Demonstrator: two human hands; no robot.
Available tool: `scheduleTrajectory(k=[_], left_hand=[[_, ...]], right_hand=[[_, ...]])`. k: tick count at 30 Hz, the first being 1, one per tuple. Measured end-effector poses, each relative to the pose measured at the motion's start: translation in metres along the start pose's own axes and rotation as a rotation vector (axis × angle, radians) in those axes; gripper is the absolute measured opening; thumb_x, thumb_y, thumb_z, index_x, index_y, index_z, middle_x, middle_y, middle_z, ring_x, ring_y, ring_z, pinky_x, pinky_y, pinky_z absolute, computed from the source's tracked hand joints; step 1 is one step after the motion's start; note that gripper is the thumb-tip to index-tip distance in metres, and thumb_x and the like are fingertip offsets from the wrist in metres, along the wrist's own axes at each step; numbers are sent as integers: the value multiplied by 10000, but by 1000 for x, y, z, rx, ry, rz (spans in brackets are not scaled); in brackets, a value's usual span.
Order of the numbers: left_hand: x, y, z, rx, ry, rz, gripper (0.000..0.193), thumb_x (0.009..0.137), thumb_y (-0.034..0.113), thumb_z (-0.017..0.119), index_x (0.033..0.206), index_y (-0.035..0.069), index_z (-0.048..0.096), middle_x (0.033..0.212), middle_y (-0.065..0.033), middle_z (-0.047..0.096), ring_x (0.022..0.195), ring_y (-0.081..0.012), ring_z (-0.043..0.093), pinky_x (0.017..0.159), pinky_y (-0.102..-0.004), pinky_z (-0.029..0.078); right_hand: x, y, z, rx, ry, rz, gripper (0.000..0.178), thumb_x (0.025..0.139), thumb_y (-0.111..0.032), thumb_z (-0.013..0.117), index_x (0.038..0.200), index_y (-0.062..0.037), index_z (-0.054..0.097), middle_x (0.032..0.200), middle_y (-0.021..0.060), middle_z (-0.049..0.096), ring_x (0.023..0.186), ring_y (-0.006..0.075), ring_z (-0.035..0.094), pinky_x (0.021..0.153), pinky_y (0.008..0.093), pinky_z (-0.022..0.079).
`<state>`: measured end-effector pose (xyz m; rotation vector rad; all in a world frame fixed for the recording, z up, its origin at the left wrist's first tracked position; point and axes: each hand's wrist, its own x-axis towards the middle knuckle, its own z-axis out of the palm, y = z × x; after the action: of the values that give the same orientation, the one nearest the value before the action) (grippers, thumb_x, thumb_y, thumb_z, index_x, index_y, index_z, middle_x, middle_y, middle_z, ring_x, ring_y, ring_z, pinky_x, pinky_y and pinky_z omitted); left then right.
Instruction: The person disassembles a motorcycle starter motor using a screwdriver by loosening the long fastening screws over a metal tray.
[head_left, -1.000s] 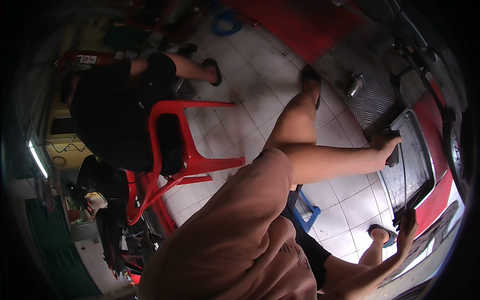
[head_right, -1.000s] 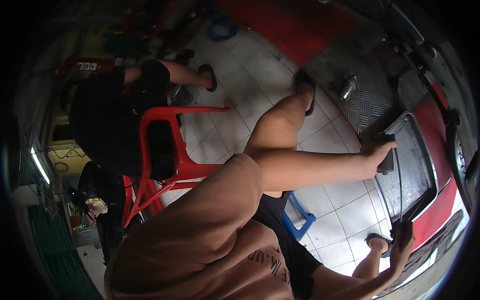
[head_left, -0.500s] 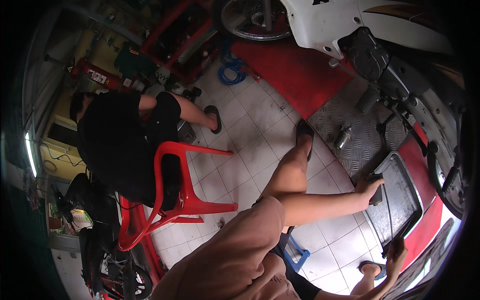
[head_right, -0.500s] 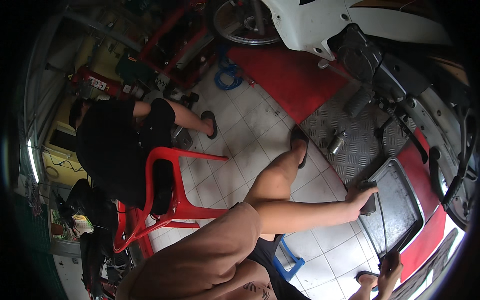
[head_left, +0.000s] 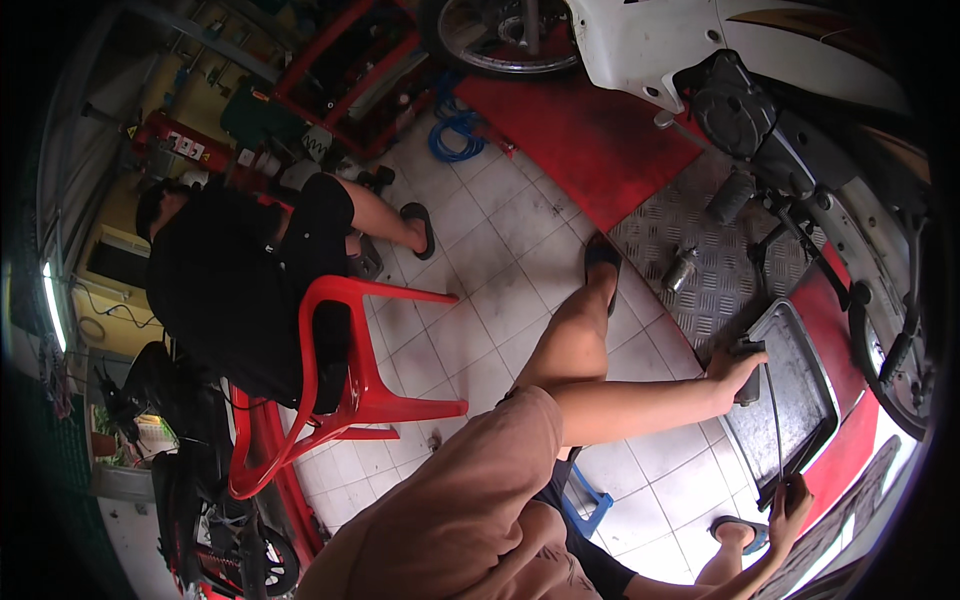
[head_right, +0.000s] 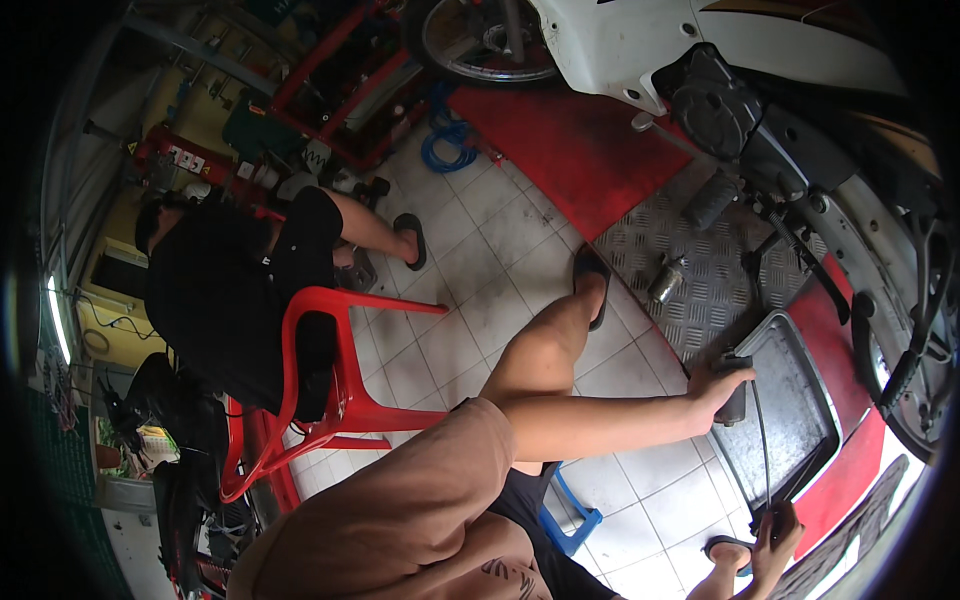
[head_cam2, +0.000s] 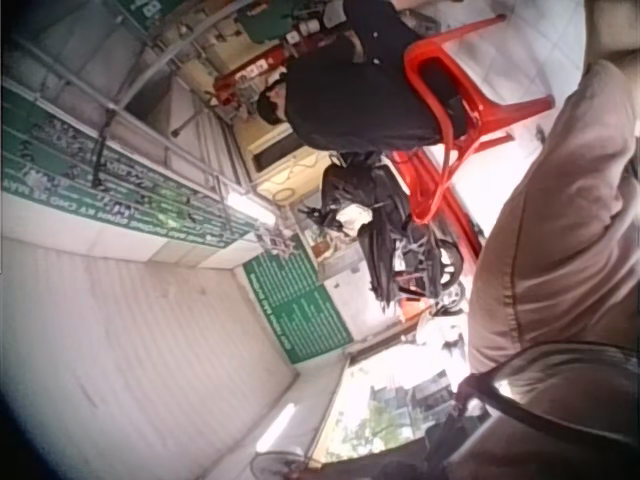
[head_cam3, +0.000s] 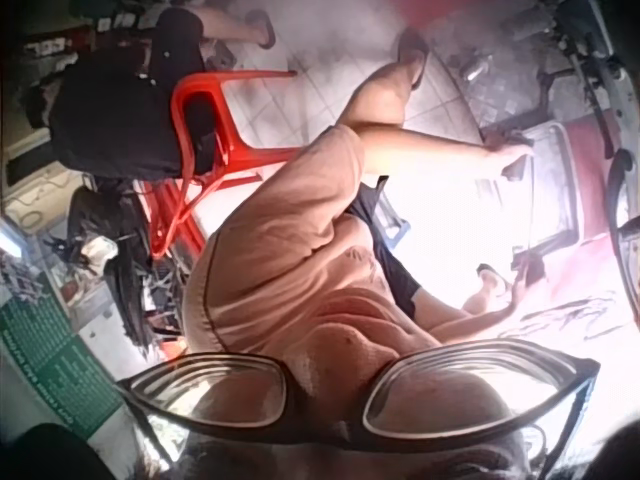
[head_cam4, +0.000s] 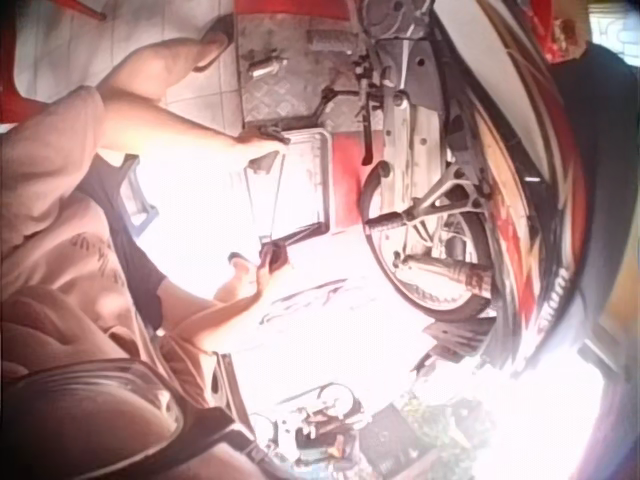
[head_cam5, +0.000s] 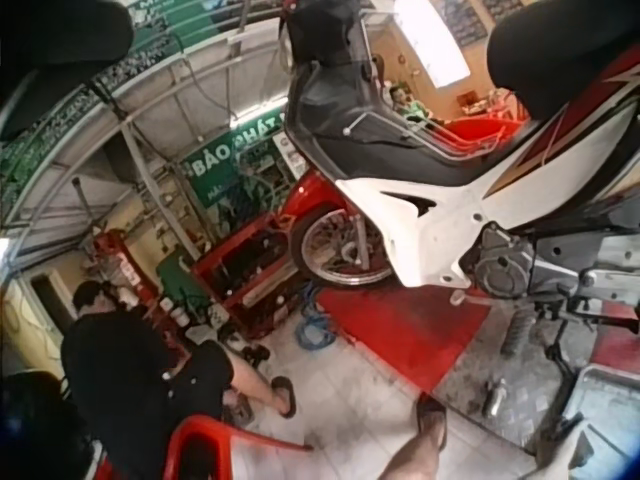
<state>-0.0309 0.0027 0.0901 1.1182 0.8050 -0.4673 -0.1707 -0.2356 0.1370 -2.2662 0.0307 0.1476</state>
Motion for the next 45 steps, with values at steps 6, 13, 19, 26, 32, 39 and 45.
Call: scheduleTrajectory(k=[6, 13, 19, 26, 32, 39, 45], left_hand=[[15, -5, 4, -36, -20, -28, 401, 649, 178, 772, 1001, 74, 610, 942, -68, 599, 835, -168, 567, 668, -339, 479], [21, -7, 8, -100, -8, -17, 326, 639, 126, 758, 935, 71, 634, 881, -54, 603, 777, -163, 559, 638, -328, 470], [13, 3, 6, -41, -23, 41, 323, 637, 99, 753, 937, 73, 636, 880, -53, 611, 773, -157, 559, 658, -330, 473], [-15, -19, 9, 157, -154, 217, 513, 586, 118, 774, 1051, 97, 560, 943, -53, 590, 884, -170, 557, 768, -316, 460], [-28, -42, 7, 269, -370, 326, 505, 522, 95, 775, 968, 75, 539, 920, -66, 582, 883, -184, 562, 772, -314, 470], [-30, -47, 10, 346, -385, 455, 531, 519, 105, 777, 993, 62, 543, 859, -81, 605, 828, -188, 590, 751, -317, 487], [-32, -50, 9, 358, -461, 528, 535, 514, 97, 783, 986, 46, 536, 844, -76, 605, 791, -165, 589, 712, -306, 491]], right_hand=[[2, -13, -1, 76, -61, 65, 190, 899, -118, 527, 781, 24, 484, 594, 40, 389, 546, 92, 346, 488, 295, 260], [-1, 2, 0, 196, -125, 103, 194, 921, -122, 512, 793, 23, 487, 605, 34, 399, 541, 106, 359, 493, 290, 267], [-22, 45, -14, 37, -45, 49, 146, 896, -111, 562, 887, 22, 503, 647, 27, 458, 599, 104, 467, 560, 256, 361], [-6, 52, 8, 310, 368, 553, 238, 909, -286, 634, 924, -58, 570, 599, -51, 438, 419, 8, 308, 365, 197, 193], [19, -38, 50, 655, 244, 429, 206, 967, -231, 537, 1064, -75, 631, 579, -77, 402, 404, -21, 282, 358, 188, 149], [17, -30, 69, 624, 200, 415, 217, 957, -216, 559, 1089, -54, 618, 620, -57, 450, 390, -5, 294, 350, 193, 168], [20, -35, 73, 778, 525, 585, 269, 917, -267, 626, 1094, -67, 593, 590, -63, 414, 427, -6, 295, 377, 188, 173]])
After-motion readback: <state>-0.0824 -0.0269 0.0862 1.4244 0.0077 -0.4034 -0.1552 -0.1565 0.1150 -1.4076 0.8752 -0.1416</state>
